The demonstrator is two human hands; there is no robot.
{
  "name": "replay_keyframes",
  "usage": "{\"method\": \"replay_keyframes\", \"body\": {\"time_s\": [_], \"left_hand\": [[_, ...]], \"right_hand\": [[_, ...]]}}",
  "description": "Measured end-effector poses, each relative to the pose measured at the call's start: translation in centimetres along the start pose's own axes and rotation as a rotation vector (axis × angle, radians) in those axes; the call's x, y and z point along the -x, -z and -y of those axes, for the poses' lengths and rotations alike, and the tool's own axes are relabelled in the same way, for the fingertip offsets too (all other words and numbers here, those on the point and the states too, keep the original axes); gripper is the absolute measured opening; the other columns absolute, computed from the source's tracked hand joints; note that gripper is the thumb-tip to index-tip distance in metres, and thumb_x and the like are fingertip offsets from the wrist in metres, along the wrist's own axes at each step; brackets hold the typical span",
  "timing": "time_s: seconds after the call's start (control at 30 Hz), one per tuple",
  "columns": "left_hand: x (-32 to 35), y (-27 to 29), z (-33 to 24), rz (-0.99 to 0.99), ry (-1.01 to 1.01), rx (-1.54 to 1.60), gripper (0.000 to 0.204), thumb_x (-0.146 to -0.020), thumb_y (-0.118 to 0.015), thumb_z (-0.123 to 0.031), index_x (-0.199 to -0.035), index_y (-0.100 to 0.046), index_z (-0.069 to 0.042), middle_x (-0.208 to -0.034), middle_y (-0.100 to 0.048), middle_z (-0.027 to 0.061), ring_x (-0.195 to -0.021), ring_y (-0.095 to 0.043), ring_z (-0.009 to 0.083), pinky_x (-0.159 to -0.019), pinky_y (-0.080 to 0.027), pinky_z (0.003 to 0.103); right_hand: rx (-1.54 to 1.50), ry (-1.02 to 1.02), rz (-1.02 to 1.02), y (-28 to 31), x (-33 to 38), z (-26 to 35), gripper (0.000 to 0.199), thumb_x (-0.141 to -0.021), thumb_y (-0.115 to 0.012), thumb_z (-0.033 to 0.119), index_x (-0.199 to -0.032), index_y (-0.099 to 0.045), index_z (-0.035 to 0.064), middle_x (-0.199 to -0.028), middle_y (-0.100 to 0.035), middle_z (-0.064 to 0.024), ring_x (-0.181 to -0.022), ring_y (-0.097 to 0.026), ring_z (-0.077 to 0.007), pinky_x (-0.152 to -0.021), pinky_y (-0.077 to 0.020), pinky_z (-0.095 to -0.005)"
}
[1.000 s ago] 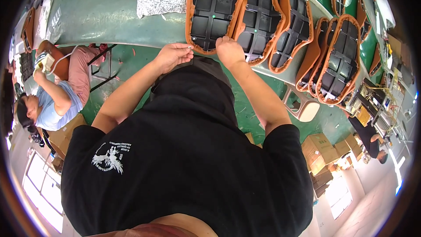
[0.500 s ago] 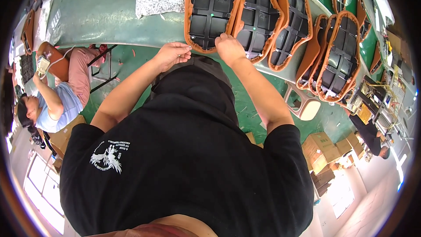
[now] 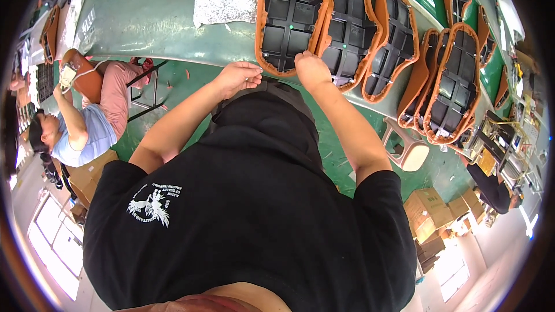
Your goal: Assembling the bases of vehicle seats by inserting small metal pins and components into pre-drilled holes.
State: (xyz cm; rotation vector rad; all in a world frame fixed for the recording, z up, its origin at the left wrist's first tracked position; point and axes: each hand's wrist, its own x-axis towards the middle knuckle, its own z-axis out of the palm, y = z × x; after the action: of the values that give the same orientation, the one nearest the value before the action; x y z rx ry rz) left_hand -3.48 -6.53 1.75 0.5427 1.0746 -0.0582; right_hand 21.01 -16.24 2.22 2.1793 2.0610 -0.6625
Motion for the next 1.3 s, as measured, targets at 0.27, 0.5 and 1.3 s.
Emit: {"method": "replay_keyframes", "body": {"time_s": [0.27, 0.5, 1.3], "left_hand": [[0.1, 0.1, -0.2, 0.002, -0.019, 0.042, 0.019, -0.096, -0.070, -0.013, -0.107, -0.064, 0.000, -0.091, -0.068, 0.0089, -0.081, -0.067, 0.0181, -0.075, -0.058, 0.033], [-0.4, 0.3, 0.6, 0.002, -0.046, 0.060, 0.011, -0.095, -0.069, -0.012, -0.099, -0.064, -0.002, -0.082, -0.067, 0.0080, -0.073, -0.068, 0.0183, -0.067, -0.056, 0.032], [0.1, 0.7, -1.4, 0.002, -0.025, 0.053, 0.010, -0.095, -0.067, -0.011, -0.099, -0.062, -0.002, -0.082, -0.067, 0.0078, -0.072, -0.067, 0.0177, -0.068, -0.058, 0.032]], "right_hand": [[0.129, 0.014, -0.001, -0.5, -1.4, 0.1, 0.014, -0.088, -0.056, 0.010, -0.092, -0.067, 0.0024, -0.094, -0.070, -0.0180, -0.086, -0.074, -0.0324, -0.073, -0.0615, -0.0424], [0.057, 0.113, -0.080, -0.5, 0.2, 0.0, 0.005, -0.086, -0.057, 0.006, -0.086, -0.062, 0.0036, -0.097, -0.062, -0.0155, -0.094, -0.069, -0.0339, -0.077, -0.0593, -0.0439], [0.008, 0.004, -0.065, -0.8, -0.2, 0.3, 0.010, -0.090, -0.059, 0.008, -0.090, -0.065, 0.0007, -0.095, -0.067, -0.0197, -0.087, -0.071, -0.0383, -0.075, -0.0592, -0.0464]]}}
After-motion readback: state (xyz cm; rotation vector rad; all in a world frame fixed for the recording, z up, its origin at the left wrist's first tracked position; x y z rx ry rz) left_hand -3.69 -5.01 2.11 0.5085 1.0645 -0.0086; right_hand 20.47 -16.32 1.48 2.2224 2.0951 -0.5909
